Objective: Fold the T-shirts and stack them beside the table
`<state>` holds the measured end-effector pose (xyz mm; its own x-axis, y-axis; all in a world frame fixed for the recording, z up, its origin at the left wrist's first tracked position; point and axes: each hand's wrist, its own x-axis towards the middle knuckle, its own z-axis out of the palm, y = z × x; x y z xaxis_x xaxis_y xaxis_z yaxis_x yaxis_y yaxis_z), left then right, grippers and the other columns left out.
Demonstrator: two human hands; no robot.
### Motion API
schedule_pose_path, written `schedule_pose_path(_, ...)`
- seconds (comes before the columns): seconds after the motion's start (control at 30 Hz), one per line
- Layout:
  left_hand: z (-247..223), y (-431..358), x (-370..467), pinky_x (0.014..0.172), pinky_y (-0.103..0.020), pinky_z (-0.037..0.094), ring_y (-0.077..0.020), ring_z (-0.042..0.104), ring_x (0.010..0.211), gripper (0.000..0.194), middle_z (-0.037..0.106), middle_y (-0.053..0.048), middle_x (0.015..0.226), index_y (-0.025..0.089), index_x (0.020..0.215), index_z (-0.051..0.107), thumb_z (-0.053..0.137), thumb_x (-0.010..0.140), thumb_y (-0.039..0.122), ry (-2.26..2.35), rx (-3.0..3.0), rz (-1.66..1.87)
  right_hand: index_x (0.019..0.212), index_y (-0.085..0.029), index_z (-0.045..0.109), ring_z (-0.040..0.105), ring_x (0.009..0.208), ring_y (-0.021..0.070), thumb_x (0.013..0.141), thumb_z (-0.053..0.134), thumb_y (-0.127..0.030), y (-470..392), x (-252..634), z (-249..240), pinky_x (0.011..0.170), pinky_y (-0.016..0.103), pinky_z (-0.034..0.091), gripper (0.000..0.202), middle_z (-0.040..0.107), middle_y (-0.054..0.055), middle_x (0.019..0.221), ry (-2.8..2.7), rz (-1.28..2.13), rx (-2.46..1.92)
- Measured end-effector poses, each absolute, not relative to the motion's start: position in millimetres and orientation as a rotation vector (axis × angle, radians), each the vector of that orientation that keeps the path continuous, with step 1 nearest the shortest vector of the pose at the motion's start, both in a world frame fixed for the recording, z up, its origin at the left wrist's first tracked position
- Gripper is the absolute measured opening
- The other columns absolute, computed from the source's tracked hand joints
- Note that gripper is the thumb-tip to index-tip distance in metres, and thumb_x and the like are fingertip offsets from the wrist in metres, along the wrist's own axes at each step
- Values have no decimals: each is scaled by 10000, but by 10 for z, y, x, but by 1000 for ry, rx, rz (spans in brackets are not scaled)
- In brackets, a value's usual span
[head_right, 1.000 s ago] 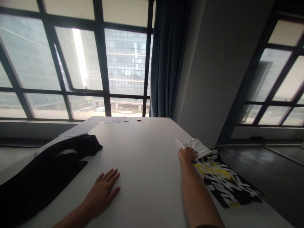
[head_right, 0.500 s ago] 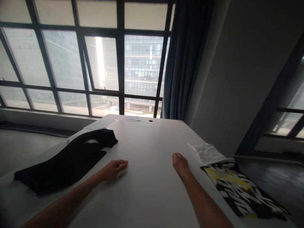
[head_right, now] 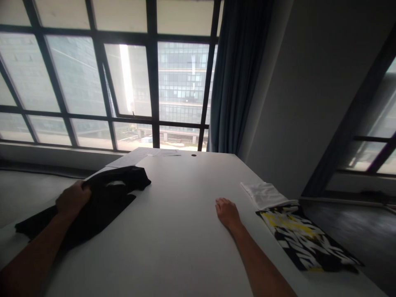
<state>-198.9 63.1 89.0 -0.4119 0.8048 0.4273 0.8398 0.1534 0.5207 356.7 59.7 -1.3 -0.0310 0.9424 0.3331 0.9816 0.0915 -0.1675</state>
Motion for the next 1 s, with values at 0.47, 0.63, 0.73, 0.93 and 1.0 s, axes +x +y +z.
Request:
schedule_pose_path(0.47,992,-172,21,787,-302,527,-204,649,886,430,707,-21,948,215,1167,646,702,802,435,-1600,-3524,-1970,1537,-238,301,372,1412,306,786,673,-354,311,2781,-26,1128,504,347,847,389,132,1549,-2150,163,-1373)
schedule_pose_path(0.63,1220,-146,-265,892,-400,523,-273,662,1043,888,699,-84,1151,275,1533,307,745,761,305,-1184,-3989,-1516,1142,-209,656,593,1170,257,710,540,-107,331,2810,76,1026,406,440,458,651,107,1260,-2063,216,-1297)
schedule_pose_path(0.73,1275,-48,-476,882,-379,526,-260,657,1041,770,692,-81,1187,261,1515,360,638,797,261,-1409,-3638,-1138,1064,-200,645,656,990,225,708,504,-124,386,2971,230,919,351,488,391,717,83,1057,-1861,278,-1324)
schedule_pose_path(0.93,1145,158,-830,853,-373,507,-272,686,964,612,727,-103,1029,147,1371,536,459,764,137,-1980,-2622,-595,906,-197,642,655,724,199,896,442,-493,414,3430,703,738,331,516,357,678,32,722,-1561,348,-1285)
schedule_pose_path(1.0,1085,182,-888,862,-369,496,-282,691,977,484,735,-111,993,146,1254,609,431,805,167,-2065,-2478,-534,875,-187,653,632,632,182,900,440,-532,312,3467,806,702,325,510,406,634,11,620,-1639,456,-1308)
